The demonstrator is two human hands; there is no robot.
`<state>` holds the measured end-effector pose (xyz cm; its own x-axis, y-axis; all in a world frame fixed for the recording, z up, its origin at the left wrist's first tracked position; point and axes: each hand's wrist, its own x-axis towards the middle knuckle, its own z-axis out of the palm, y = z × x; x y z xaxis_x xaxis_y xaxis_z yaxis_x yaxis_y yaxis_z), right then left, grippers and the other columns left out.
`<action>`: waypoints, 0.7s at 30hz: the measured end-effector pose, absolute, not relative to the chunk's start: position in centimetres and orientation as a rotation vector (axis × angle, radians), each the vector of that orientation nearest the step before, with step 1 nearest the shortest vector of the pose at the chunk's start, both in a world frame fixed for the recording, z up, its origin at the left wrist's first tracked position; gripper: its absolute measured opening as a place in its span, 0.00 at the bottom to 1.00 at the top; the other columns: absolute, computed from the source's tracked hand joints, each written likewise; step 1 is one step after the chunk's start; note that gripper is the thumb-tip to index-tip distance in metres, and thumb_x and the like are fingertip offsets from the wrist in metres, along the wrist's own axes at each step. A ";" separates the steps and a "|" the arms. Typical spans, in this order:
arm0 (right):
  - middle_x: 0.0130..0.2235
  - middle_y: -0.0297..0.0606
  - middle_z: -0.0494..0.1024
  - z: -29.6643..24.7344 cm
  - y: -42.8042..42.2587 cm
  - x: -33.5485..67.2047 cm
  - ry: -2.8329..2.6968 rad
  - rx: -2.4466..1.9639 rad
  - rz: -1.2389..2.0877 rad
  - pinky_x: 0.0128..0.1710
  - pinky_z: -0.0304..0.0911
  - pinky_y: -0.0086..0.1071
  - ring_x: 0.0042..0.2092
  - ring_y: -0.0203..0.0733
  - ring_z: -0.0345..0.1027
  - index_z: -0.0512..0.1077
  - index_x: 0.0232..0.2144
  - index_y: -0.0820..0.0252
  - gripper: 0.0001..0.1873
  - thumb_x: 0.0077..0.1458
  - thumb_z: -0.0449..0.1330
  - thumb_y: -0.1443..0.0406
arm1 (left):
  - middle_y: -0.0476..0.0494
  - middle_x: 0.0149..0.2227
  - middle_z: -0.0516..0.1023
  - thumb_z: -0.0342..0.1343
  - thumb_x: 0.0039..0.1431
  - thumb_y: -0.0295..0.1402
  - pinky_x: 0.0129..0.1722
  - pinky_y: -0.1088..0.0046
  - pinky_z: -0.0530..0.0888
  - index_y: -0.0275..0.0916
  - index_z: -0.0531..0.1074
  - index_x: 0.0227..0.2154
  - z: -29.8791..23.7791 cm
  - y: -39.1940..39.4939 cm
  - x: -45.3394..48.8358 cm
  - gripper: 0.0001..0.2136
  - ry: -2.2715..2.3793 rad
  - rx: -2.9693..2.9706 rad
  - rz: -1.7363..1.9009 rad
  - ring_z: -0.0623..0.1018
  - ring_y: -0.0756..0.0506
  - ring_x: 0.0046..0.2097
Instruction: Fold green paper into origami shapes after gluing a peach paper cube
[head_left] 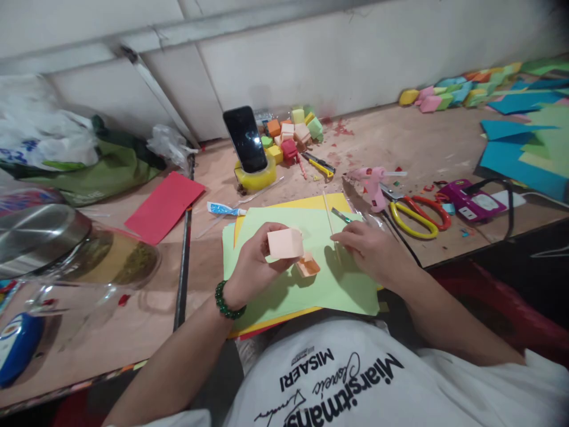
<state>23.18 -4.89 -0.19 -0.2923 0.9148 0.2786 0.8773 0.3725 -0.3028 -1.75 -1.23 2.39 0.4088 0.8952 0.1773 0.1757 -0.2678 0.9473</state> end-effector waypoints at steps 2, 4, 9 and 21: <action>0.37 0.40 0.78 -0.5 -4.9 23.1 -2.357 -1.602 0.169 0.27 0.58 0.30 0.32 0.39 0.71 0.76 0.42 0.56 0.20 0.54 0.51 0.76 | 0.45 0.36 0.78 0.67 0.48 0.36 0.33 0.74 0.73 0.40 0.69 0.37 2.3 -1.3 -1.6 0.16 0.971 1.716 0.933 0.77 0.47 0.36; 0.36 0.40 0.78 -0.6 -4.9 22.9 -2.407 -1.639 0.190 0.27 0.57 0.29 0.32 0.38 0.70 0.76 0.42 0.56 0.21 0.53 0.51 0.77 | 0.45 0.35 0.78 0.67 0.48 0.35 0.32 0.74 0.72 0.40 0.69 0.37 2.4 -1.3 -1.6 0.15 0.985 1.729 0.924 0.76 0.47 0.36; 0.34 0.42 0.75 -0.5 -4.7 22.4 -2.388 -1.706 0.126 0.26 0.53 0.30 0.30 0.39 0.67 0.75 0.39 0.61 0.13 0.59 0.51 0.72 | 0.45 0.37 0.79 0.66 0.48 0.33 0.32 0.74 0.71 0.40 0.70 0.37 2.6 -1.4 -1.6 0.14 1.011 1.779 0.916 0.76 0.47 0.35; 0.36 0.44 0.76 0.2 -4.7 23.1 -2.821 -1.335 -0.106 0.32 0.60 0.35 0.36 0.44 0.68 0.75 0.34 0.62 0.11 0.53 0.56 0.78 | 0.46 0.34 0.77 0.66 0.48 0.35 0.31 0.75 0.71 0.39 0.69 0.37 2.3 -1.3 -1.5 0.15 1.000 1.749 0.906 0.75 0.48 0.33</action>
